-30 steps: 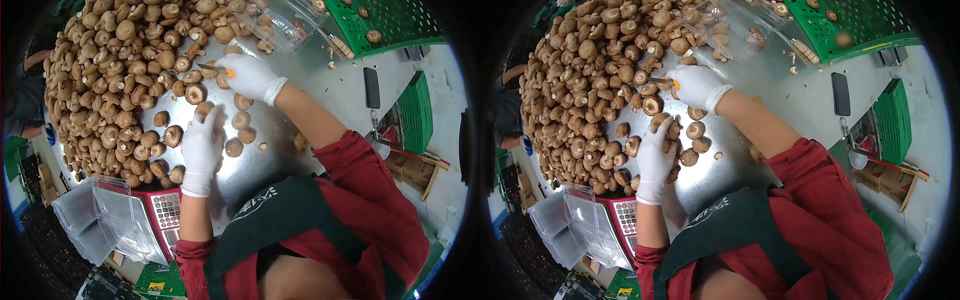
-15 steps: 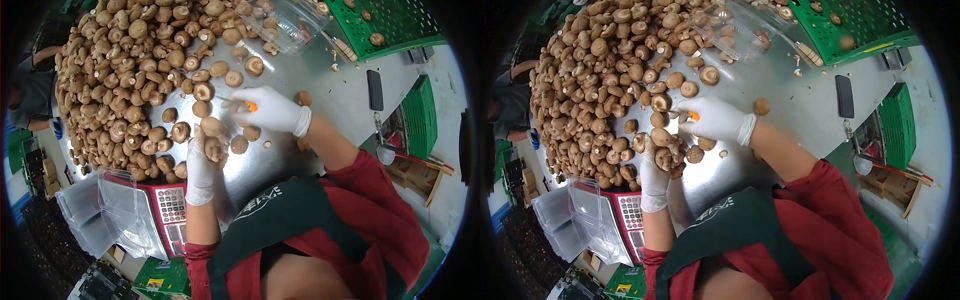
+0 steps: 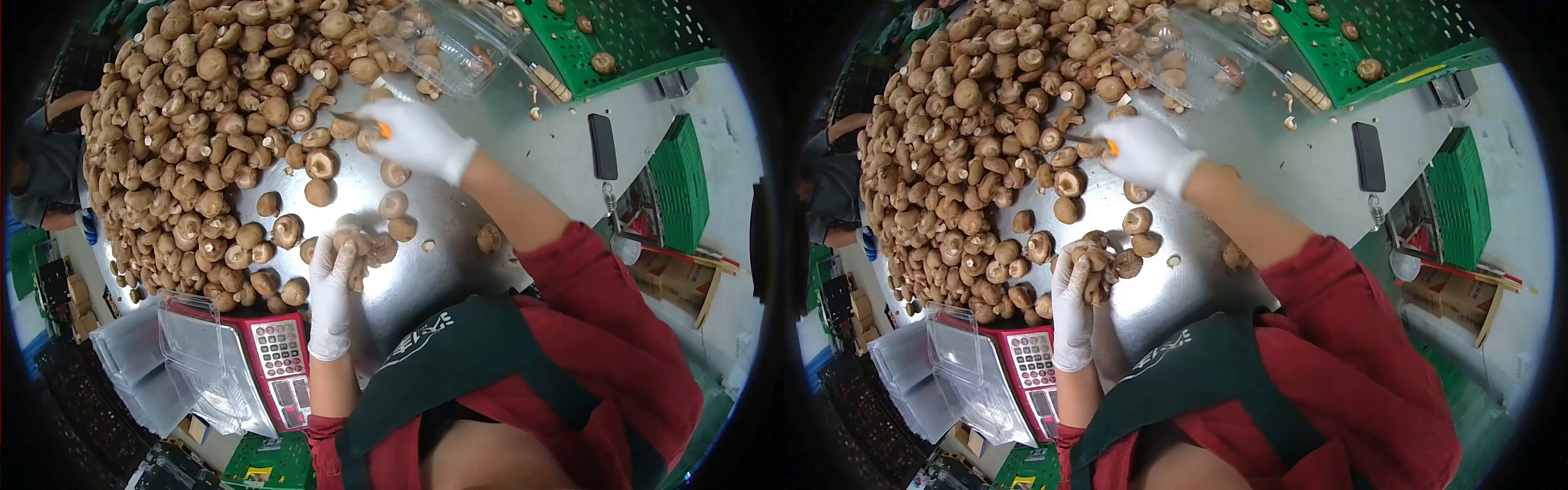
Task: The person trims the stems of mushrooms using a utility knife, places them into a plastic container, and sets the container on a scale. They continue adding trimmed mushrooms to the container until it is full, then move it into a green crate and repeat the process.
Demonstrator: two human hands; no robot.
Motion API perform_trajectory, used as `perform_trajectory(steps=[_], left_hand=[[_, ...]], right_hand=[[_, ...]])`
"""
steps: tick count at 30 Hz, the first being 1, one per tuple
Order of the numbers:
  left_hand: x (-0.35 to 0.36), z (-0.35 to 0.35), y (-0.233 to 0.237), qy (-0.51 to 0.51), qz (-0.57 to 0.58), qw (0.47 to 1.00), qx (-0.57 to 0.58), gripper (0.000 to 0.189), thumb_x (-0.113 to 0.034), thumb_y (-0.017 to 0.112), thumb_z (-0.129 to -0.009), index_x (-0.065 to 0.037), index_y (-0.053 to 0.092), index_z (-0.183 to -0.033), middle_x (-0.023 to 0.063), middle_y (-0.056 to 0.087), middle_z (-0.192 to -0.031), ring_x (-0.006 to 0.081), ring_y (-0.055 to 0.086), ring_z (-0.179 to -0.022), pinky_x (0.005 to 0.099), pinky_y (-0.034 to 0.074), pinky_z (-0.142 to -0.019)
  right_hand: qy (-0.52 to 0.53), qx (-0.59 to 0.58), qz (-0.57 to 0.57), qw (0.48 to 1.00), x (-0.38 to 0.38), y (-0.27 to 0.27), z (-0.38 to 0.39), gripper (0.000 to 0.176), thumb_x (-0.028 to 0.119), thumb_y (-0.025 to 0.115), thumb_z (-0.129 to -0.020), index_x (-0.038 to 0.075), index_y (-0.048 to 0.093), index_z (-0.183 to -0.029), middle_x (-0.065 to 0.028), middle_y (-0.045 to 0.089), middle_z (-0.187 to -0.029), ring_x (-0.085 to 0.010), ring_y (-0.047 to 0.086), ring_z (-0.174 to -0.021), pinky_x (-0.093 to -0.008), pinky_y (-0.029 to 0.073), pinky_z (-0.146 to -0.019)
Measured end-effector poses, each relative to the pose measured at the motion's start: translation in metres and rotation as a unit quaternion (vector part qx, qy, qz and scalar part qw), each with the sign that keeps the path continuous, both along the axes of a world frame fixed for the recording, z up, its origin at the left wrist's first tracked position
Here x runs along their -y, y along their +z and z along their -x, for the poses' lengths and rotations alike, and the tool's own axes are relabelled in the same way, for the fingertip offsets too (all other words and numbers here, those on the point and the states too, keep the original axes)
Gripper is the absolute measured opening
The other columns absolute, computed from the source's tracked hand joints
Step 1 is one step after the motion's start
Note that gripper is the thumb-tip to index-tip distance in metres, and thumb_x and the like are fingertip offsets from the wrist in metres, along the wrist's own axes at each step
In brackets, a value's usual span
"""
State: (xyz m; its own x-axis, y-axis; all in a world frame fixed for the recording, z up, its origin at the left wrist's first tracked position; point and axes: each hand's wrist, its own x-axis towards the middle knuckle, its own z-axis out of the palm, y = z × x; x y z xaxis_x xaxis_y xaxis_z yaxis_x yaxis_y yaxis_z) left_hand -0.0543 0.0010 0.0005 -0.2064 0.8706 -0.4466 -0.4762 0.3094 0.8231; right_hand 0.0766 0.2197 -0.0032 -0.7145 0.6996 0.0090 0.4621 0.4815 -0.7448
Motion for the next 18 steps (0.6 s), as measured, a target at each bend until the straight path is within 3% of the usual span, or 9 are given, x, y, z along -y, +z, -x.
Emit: perform_trajectory(steps=[2, 5, 6, 8, 9, 11, 13, 14, 18], left_hand=[[-0.001, 0.002, 0.001, -0.003, 0.0, 1.0, 0.003, 0.027, -0.02, 0.053, -0.1, -0.003, 0.054, -0.12, 0.0079, 0.061, -0.106, 0.0134, 0.059, -0.089, 0.0261, 0.05, -0.077], [-0.003, 0.004, 0.009, -0.014, 0.012, 1.0, -0.016, 0.03, -0.018, 0.052, -0.1, -0.002, 0.051, -0.125, 0.0094, 0.06, -0.11, 0.0155, 0.06, -0.093, 0.0268, 0.049, -0.082], [-0.006, 0.002, 0.018, 0.028, 0.015, 0.999, 0.0, 0.03, -0.016, 0.051, -0.1, -0.004, 0.049, -0.127, 0.0081, 0.059, -0.106, 0.0126, 0.056, -0.084, 0.025, 0.048, -0.076], [-0.012, -0.006, 0.036, 0.117, 0.021, 0.992, 0.032, 0.032, -0.013, 0.049, -0.1, -0.007, 0.044, -0.131, 0.0054, 0.058, -0.098, 0.0067, 0.048, -0.065, 0.0213, 0.047, -0.065], [-0.003, 0.007, 0.022, 0.1, -0.018, 0.993, 0.058, 0.038, -0.009, 0.048, -0.099, -0.009, 0.038, -0.136, 0.0066, 0.057, -0.102, 0.0076, 0.05, -0.065, 0.0238, 0.05, -0.07], [-0.003, 0.011, 0.03, 0.108, -0.031, 0.992, 0.062, 0.036, -0.01, 0.049, -0.097, -0.004, 0.045, -0.132, 0.0095, 0.056, -0.115, 0.0162, 0.06, -0.092, 0.0258, 0.05, -0.082], [-0.003, 0.019, 0.026, 0.095, -0.011, 0.995, 0.002, 0.037, -0.007, 0.052, -0.096, -0.004, 0.046, -0.132, 0.0085, 0.056, -0.114, 0.0135, 0.059, -0.091, 0.0236, 0.049, -0.08], [-0.006, 0.02, 0.029, 0.09, -0.011, 0.996, -0.016, 0.038, -0.006, 0.054, -0.095, -0.004, 0.047, -0.132, 0.0079, 0.056, -0.113, 0.0121, 0.058, -0.09, 0.0226, 0.049, -0.079], [-0.017, 0.009, 0.049, 0.087, -0.036, 0.994, -0.048, 0.047, 0.0, 0.062, -0.089, -0.003, 0.047, -0.134, 0.0057, 0.057, -0.111, 0.0099, 0.057, -0.091, 0.022, 0.048, -0.081]], right_hand=[[-0.01, 0.022, -0.108, 0.994, -0.016, -0.015, 0.021, 0.039, 0.014, 0.066, -0.083, 0.015, 0.062, -0.122, -0.0105, 0.064, -0.105, -0.0302, 0.065, -0.091, -0.0387, 0.052, -0.082], [0.037, 0.174, -0.098, 0.979, -0.02, -0.026, 0.047, 0.046, 0.014, 0.065, -0.081, 0.022, 0.06, -0.126, -0.0095, 0.061, -0.11, -0.0324, 0.063, -0.093, -0.0435, 0.051, -0.082], [0.047, 0.131, -0.156, 0.978, -0.024, -0.034, 0.045, 0.042, 0.017, 0.066, -0.085, 0.016, 0.059, -0.126, -0.0092, 0.063, -0.098, -0.0246, 0.065, -0.083, -0.0372, 0.052, -0.071], [0.051, 0.036, 0.076, 0.995, -0.029, -0.02, 0.04, 0.04, 0.02, 0.066, -0.088, 0.01, 0.058, -0.126, -0.0065, 0.061, -0.086, -0.0174, 0.061, -0.07, -0.031, 0.049, -0.061], [0.054, -0.014, 0.176, 0.983, -0.028, -0.019, 0.038, 0.038, 0.025, 0.065, -0.091, 0.006, 0.058, -0.123, -0.0028, 0.056, -0.077, -0.0112, 0.054, -0.06, -0.0257, 0.044, -0.053], [0.055, -0.076, 0.364, 0.927, -0.02, -0.006, 0.027, 0.038, 0.032, 0.064, -0.094, 0.003, 0.059, -0.117, 0.0013, 0.052, -0.067, -0.005, 0.046, -0.049, -0.0207, 0.037, -0.045], [0.061, -0.103, 0.529, 0.84, -0.005, 0.028, 0.012, 0.035, 0.035, 0.062, -0.095, 0.004, 0.06, -0.112, 0.0023, 0.05, -0.065, -0.0051, 0.043, -0.046, -0.0213, 0.035, -0.042], [0.078, -0.125, 0.525, 0.838, 0.001, 0.021, 0.01, 0.037, 0.041, 0.06, -0.096, 0.005, 0.059, -0.102, 0.0025, 0.047, -0.059, -0.0052, 0.042, -0.044, -0.0209, 0.033, -0.042], [0.052, -0.136, 0.626, 0.766, 0.027, 0.032, 0.002, 0.04, 0.045, 0.06, -0.095, 0.005, 0.057, -0.093, 0.0017, 0.043, -0.051, -0.0065, 0.041, -0.043, -0.0216, 0.032, -0.042]])
